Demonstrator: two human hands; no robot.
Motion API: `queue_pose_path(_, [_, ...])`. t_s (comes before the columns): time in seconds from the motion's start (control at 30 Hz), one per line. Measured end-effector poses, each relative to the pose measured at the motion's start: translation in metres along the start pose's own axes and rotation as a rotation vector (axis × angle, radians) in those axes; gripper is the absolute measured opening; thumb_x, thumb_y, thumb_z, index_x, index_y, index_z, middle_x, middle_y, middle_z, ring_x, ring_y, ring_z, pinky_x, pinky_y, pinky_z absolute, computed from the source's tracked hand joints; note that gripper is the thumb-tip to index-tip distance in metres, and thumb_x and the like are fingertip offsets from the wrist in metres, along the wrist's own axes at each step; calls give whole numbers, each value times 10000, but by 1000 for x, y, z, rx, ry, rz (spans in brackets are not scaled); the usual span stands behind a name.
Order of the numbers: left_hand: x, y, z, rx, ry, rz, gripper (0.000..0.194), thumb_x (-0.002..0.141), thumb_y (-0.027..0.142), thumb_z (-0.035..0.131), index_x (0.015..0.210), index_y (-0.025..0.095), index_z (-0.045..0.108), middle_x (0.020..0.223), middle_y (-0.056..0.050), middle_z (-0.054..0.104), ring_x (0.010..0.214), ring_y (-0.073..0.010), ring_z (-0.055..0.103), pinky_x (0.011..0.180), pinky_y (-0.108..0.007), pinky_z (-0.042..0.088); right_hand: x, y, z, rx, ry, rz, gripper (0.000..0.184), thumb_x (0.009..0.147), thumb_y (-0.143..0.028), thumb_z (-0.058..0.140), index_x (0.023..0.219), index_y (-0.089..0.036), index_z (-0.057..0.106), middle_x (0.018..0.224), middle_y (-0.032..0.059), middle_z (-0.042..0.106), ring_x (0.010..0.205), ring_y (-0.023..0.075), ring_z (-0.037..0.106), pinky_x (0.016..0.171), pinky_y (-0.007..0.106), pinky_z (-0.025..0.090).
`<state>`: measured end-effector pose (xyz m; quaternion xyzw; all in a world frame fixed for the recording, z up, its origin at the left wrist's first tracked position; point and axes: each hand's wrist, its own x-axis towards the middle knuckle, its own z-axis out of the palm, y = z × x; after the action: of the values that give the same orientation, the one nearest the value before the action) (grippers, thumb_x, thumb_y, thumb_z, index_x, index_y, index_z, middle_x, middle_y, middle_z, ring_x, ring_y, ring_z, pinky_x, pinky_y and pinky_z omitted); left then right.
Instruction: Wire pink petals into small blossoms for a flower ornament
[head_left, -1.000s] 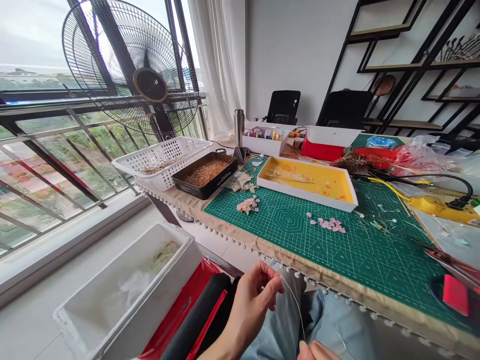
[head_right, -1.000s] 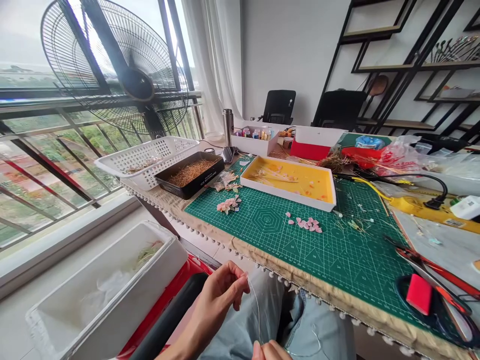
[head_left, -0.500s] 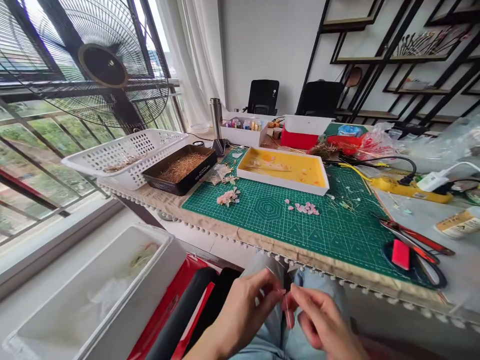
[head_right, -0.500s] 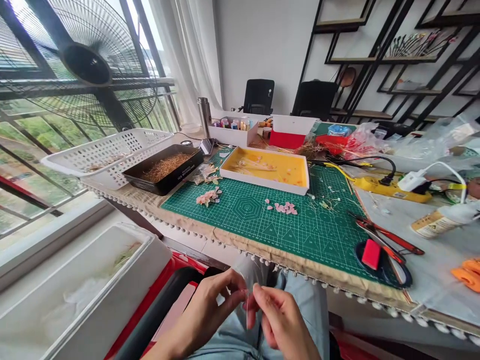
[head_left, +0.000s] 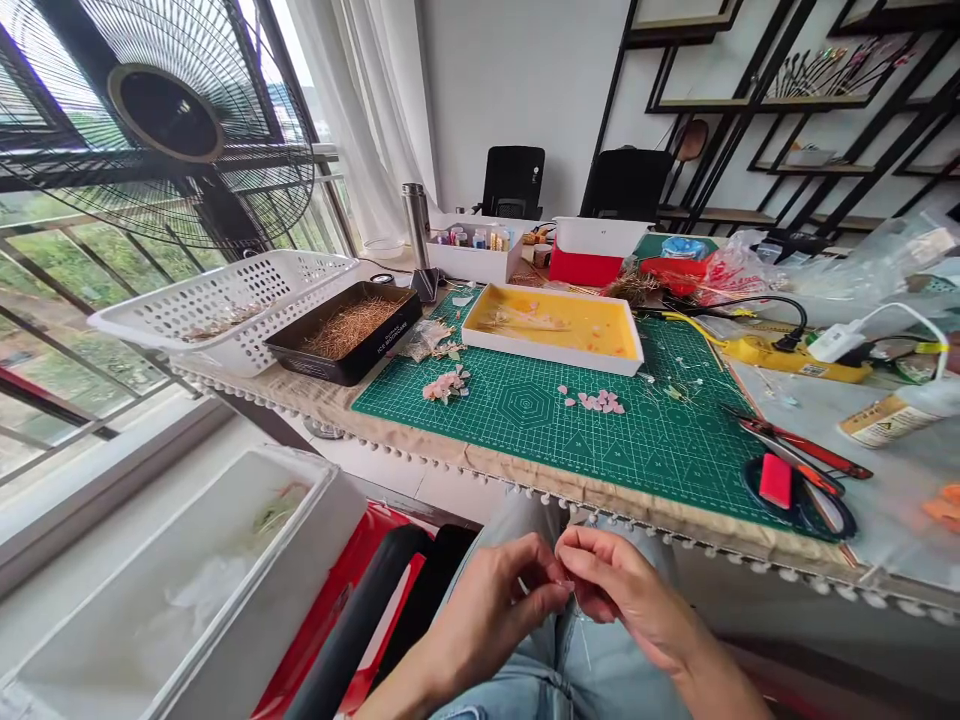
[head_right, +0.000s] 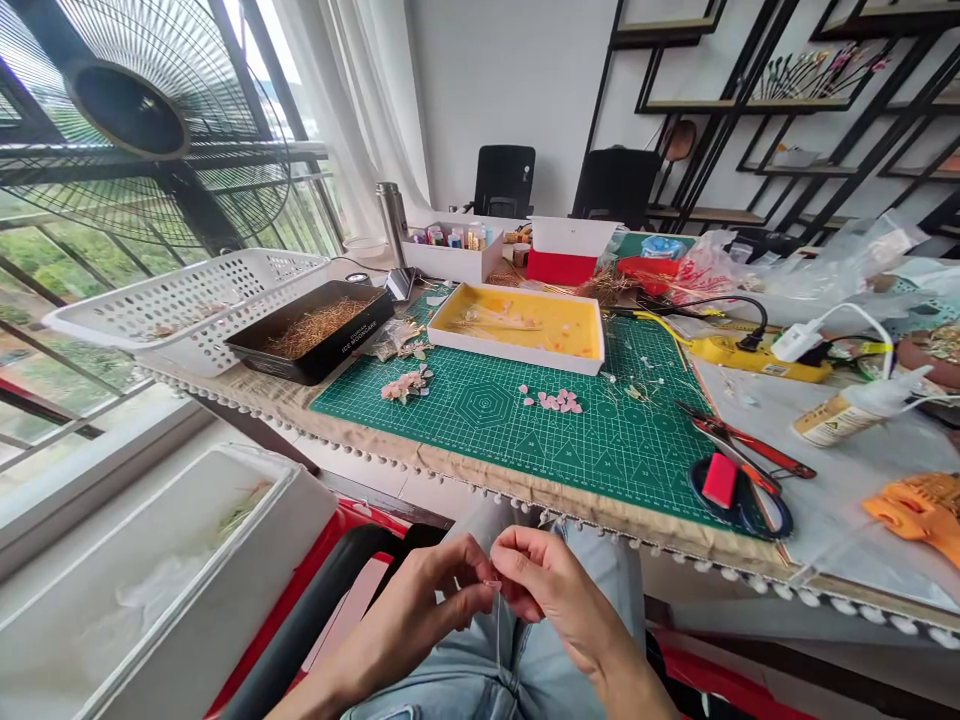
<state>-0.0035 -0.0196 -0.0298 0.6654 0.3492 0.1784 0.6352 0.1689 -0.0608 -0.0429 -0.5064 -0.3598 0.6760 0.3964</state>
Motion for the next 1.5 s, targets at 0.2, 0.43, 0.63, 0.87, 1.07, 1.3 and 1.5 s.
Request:
queue_pose_path(0.2, [-3, -2, 4, 123, -34, 19, 102, 847, 271, 604, 814, 178, 629, 785, -10, 692, 682, -122, 552, 615, -195, 372, -3, 10, -2, 5, -36, -3, 311, 779, -452, 645, 721, -169, 529, 604, -65, 464, 473, 48, 302, 462, 216, 183])
queue_pose_path(0.43, [-13, -6, 8, 262, -60, 33, 63, 851, 220, 584, 831, 189, 636, 732, 5, 672, 619, -111, 542, 574, -184, 346, -13, 10, -9, -79, -126, 60, 259, 804, -394, 648, 756, -147, 586, 620, -42, 538, 486, 58, 395, 475, 203, 241])
queue_pose_path(0.63, [-20, -5, 12, 341, -112, 100, 120, 890, 216, 543, 859, 193, 656, 753, 4, 662, 629, -106, 535, 604, -194, 346, -17, 12, -5, -105, -144, 83, 261, 756, -378, 704, 725, -152, 577, 583, -49, 532, 479, 57, 397, 455, 196, 240])
queue_pose_path(0.87, [-26, 3, 7, -236, -271, -50, 186, 850, 341, 636, 829, 165, 580, 713, -5, 598, 588, -89, 545, 593, -192, 425, 15, 53, -39, -23, 277, -53, 339, 813, -513, 572, 759, -196, 465, 649, -70, 474, 458, 44, 345, 454, 201, 230])
queue_pose_path(1.07, [-23, -1, 7, -605, -213, -95, 362, 759, 449, 736, 775, 150, 533, 667, -18, 615, 484, -74, 541, 491, -189, 434, 15, 103, -82, -207, 529, -48, 394, 891, -498, 539, 646, -199, 464, 552, -77, 448, 419, 71, 381, 408, 206, 298])
queue_pose_path(1.3, [-14, -13, 11, -588, -127, -156, 383, 740, 477, 736, 766, 152, 535, 638, 9, 609, 463, -66, 524, 445, -179, 440, -35, 55, -76, -624, 751, -271, 84, 715, -297, 621, 757, -227, 646, 894, 102, 665, 932, 299, 584, 850, 439, 437])
queue_pose_path(1.5, [-12, -12, 13, -581, -176, -168, 399, 737, 492, 728, 787, 146, 537, 652, -2, 619, 468, -78, 549, 445, -190, 460, -46, 19, 13, -580, 145, -308, 211, 986, -351, 362, 974, -258, 551, 922, 27, 663, 820, 178, 629, 756, 277, 488])
